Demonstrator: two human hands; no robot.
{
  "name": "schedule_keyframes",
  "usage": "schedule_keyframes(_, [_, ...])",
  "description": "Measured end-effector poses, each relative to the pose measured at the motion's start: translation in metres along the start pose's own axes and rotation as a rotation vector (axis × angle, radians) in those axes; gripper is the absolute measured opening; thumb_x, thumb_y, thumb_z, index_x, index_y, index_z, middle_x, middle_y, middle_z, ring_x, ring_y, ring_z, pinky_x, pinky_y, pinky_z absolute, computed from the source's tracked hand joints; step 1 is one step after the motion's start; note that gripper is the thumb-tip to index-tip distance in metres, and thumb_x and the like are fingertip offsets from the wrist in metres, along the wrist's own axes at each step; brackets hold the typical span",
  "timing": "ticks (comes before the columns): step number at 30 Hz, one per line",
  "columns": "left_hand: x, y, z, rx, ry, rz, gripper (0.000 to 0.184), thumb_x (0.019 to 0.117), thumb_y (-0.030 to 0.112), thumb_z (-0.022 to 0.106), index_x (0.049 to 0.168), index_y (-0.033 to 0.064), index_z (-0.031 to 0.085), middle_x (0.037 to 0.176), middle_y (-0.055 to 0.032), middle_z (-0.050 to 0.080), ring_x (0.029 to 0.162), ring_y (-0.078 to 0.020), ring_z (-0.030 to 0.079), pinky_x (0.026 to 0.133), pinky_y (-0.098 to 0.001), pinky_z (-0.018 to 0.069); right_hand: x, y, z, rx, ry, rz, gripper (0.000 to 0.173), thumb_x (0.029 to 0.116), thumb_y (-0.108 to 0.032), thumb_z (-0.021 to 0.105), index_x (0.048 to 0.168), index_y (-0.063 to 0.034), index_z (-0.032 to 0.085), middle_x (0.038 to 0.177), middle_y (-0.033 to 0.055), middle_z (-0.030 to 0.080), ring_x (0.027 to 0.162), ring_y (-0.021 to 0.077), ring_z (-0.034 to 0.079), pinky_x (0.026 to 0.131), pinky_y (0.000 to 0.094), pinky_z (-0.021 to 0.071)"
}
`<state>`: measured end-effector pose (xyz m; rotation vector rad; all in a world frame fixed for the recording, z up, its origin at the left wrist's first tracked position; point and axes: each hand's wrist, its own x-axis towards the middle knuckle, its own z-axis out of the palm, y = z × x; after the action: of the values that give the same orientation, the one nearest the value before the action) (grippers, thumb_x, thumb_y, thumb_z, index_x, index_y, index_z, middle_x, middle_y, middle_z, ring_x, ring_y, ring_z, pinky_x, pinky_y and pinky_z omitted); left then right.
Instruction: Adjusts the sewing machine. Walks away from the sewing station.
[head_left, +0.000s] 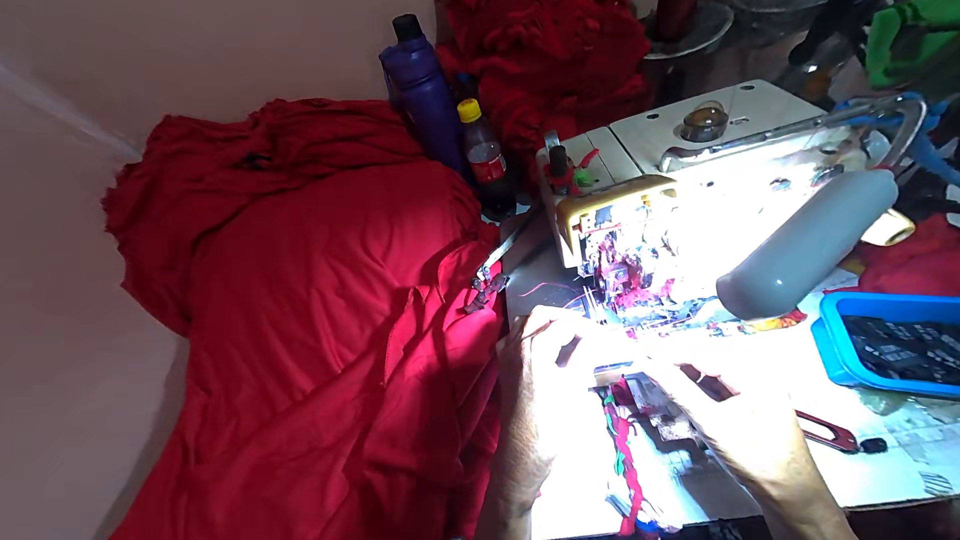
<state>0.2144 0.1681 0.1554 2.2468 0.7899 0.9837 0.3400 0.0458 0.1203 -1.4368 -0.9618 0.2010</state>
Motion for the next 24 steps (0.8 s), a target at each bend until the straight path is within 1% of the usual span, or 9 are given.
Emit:
schedule_keyframes(3, [0.0,0.0,0.0,0.023,-0.008,0.009,0.006,0.0892,0.014,0.073,0.086,0.0122,0.078,0.094,0.0003,0.071,0.095,-0.012,0.065,0.089,-0.041,0.0476,0.0,0.001,0.001,0.007,0.015,-0.021,0.013,0.0899,-0.016,0.069,0.091,-0.0063,0.077,0.088,-0.0057,0.074,0.08,-0.0086,0.065,0.074,0.0092,0.0539])
schedule_keyframes(6, [0.0,-0.001,0.0,0.029,-0.019,0.005,0.007,0.0897,0.014,0.073,0.087,0.013,0.078,0.094,0.0012,0.071,0.095,-0.0113,0.065,0.09,-0.0394,0.0483,0.001,0.003,0.0,0.013,0.011,-0.037,0.014,0.09,-0.016,0.069,0.091,-0.0049,0.077,0.087,-0.005,0.073,0.08,-0.0081,0.065,0.073,0.0095,0.0536])
schedule_keyframes(8, [0.0,-0.001,0.001,0.029,0.006,0.008,0.01,0.0921,0.013,0.069,0.09,0.0113,0.079,0.095,-0.0003,0.071,0.094,-0.0124,0.066,0.088,-0.0387,0.0494,0.001,0.004,-0.001,0.043,0.001,-0.018,0.013,0.09,-0.016,0.069,0.091,-0.0058,0.077,0.084,-0.0069,0.072,0.076,-0.008,0.063,0.069,0.0091,0.0533])
schedule_keyframes(11, [0.001,0.006,0.001,0.036,0.131,0.022,0.014,0.094,0.007,0.066,0.1,0.0048,0.078,0.099,-0.0081,0.074,0.095,-0.0139,0.068,0.085,-0.0297,0.0539,0.008,0.004,-0.001,0.144,0.013,0.135,0.006,0.0895,-0.007,0.066,0.088,-0.0071,0.072,0.071,-0.0105,0.066,0.057,-0.0065,0.058,0.053,0.0097,0.0499])
schedule_keyframes(14, [0.005,0.001,0.004,0.071,0.269,0.066,0.011,0.0929,0.007,0.067,0.096,0.0045,0.078,0.098,-0.0081,0.071,0.089,-0.0054,0.065,0.076,-0.0152,0.0505,0.018,0.003,0.008,0.277,0.051,0.336,0.015,0.0899,0.004,0.063,0.081,-0.0068,0.069,0.06,-0.0066,0.064,0.046,-0.0008,0.057,0.045,0.0139,0.0498])
schedule_keyframes(16, [0.007,-0.006,0.008,0.092,0.312,0.078,0.009,0.0909,0.008,0.07,0.09,0.004,0.078,0.096,-0.0084,0.071,0.09,-0.0068,0.065,0.076,-0.0162,0.0504,0.022,0.003,0.016,0.333,0.07,0.404,0.019,0.0909,0.008,0.061,0.08,-0.0059,0.068,0.057,-0.0049,0.064,0.045,0.0011,0.058,0.046,0.0154,0.0515])
schedule_keyframes(20, [0.007,-0.014,0.021,0.155,0.38,0.1,0.007,0.0888,0.005,0.07,0.088,0.0022,0.076,0.096,-0.0109,0.071,0.093,-0.0142,0.066,0.082,-0.0235,0.052,0.027,0.002,0.019,0.368,0.126,0.487,0.018,0.0926,0.01,0.06,0.083,-0.0029,0.068,0.06,-0.0026,0.066,0.046,0.0029,0.06,0.047,0.0165,0.0532])
schedule_keyframes(22, [0.007,-0.015,0.025,0.186,0.418,0.121,0.007,0.0879,0.006,0.07,0.086,0.0028,0.076,0.094,-0.0098,0.071,0.093,-0.0132,0.066,0.082,-0.0212,0.0515,0.028,0.0,0.018,0.352,0.118,0.518,0.018,0.0927,0.011,0.061,0.084,-0.0026,0.068,0.06,-0.0027,0.065,0.046,0.0027,0.059,0.047,0.0164,0.053])
schedule_keyframes(24, [0.007,-0.015,0.027,0.194,0.428,0.125,0.008,0.0869,0.005,0.069,0.087,0.0027,0.077,0.094,-0.0097,0.071,0.093,-0.0127,0.066,0.083,-0.0213,0.0509,0.027,0.001,0.018,0.339,0.094,0.487,0.019,0.0923,0.01,0.06,0.082,-0.0039,0.068,0.06,-0.0034,0.065,0.046,0.0019,0.059,0.048,0.0158,0.0529])
